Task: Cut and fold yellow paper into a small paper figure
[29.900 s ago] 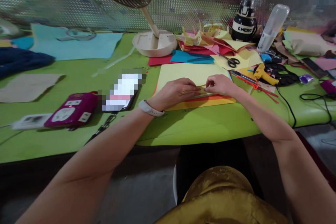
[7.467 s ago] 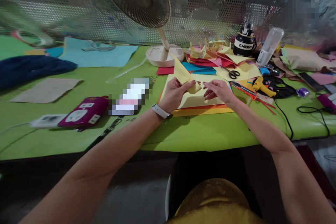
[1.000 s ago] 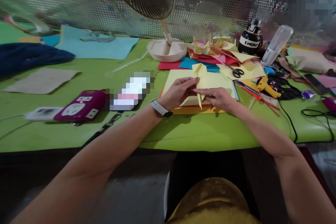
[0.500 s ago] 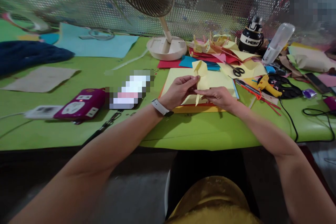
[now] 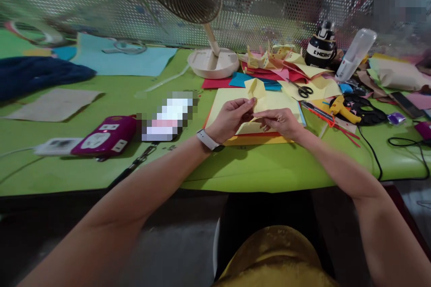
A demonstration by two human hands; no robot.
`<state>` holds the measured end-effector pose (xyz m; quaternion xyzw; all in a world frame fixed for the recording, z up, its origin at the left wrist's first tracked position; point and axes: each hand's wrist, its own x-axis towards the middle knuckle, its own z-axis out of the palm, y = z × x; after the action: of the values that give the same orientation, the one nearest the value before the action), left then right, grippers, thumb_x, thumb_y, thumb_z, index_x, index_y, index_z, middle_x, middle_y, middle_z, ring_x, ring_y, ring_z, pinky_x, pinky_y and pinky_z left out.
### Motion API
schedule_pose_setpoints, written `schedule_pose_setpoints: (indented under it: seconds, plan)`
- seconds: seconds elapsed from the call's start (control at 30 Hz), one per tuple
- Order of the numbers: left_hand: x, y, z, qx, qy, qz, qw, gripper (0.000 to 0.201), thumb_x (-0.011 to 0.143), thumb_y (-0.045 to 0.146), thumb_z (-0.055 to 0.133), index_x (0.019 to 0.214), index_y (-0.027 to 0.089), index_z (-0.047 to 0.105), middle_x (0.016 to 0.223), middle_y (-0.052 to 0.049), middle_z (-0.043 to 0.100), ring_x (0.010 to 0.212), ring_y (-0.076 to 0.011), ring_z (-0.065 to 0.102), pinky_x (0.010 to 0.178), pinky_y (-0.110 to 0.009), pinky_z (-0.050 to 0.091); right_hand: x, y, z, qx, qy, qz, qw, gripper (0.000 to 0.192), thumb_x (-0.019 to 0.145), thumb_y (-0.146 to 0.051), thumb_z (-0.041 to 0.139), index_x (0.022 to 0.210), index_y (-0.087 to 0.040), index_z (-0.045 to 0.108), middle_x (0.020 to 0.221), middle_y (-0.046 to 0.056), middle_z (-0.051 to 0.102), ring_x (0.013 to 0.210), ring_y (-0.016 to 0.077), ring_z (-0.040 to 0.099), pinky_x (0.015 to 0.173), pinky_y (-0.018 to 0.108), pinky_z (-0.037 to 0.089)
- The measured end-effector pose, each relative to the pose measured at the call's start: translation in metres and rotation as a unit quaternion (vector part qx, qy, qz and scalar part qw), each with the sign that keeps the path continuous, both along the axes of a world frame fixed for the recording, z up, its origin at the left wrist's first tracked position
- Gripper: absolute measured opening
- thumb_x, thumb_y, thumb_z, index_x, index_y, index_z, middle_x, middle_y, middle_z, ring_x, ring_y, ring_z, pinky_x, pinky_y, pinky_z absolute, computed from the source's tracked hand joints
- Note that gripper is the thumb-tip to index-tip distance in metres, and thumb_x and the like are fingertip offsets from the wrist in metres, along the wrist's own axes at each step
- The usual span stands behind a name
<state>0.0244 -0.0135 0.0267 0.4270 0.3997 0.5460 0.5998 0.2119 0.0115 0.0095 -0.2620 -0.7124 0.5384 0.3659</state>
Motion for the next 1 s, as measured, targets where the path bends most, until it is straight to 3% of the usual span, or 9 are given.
schedule_pose_setpoints:
  seconds: [0.33, 0.7, 1.0]
  plan:
    - [0.002, -0.001, 0.0, 0.008, -0.008, 0.001, 1.0, 0.052, 0.063, 0.055, 0.095, 0.061, 0.019, 0.058, 0.054, 0.007, 0.048, 0.048, -0.0054, 0.043, 0.051, -0.021, 0.045, -0.004, -0.003, 0.005, -0.047, 0.002, -0.008, 0.999, 0.046, 0.07, -0.064, 0.086, 0.088, -0.022, 0.082, 0.072, -0.001, 0.075, 0.059, 0.0103, 0.067, 0.063, 0.028, 0.064]
    - [0.005, -0.001, -0.004, -0.025, -0.05, 0.026, 0.998, 0.044, 0.067, 0.048, 0.095, 0.073, 0.019, 0.064, 0.062, 0.006, 0.063, 0.056, -0.0083, 0.062, 0.068, -0.025, 0.058, -0.014, -0.012, 0.009, -0.042, 0.013, -0.106, 0.993, 0.055, 0.071, -0.072, 0.081, 0.078, -0.019, 0.066, 0.065, -0.002, 0.071, 0.049, 0.0104, 0.067, 0.05, 0.023, 0.058]
    - [0.005, -0.002, -0.004, -0.03, -0.064, 0.001, 0.997, 0.036, 0.075, 0.044, 0.089, 0.082, 0.019, 0.065, 0.069, 0.003, 0.071, 0.066, -0.0135, 0.072, 0.075, -0.029, 0.061, -0.013, -0.013, 0.007, -0.034, 0.017, -0.118, 0.992, 0.053, 0.074, -0.07, 0.079, 0.077, -0.02, 0.062, 0.059, -0.004, 0.067, 0.048, 0.0097, 0.066, 0.051, 0.022, 0.06]
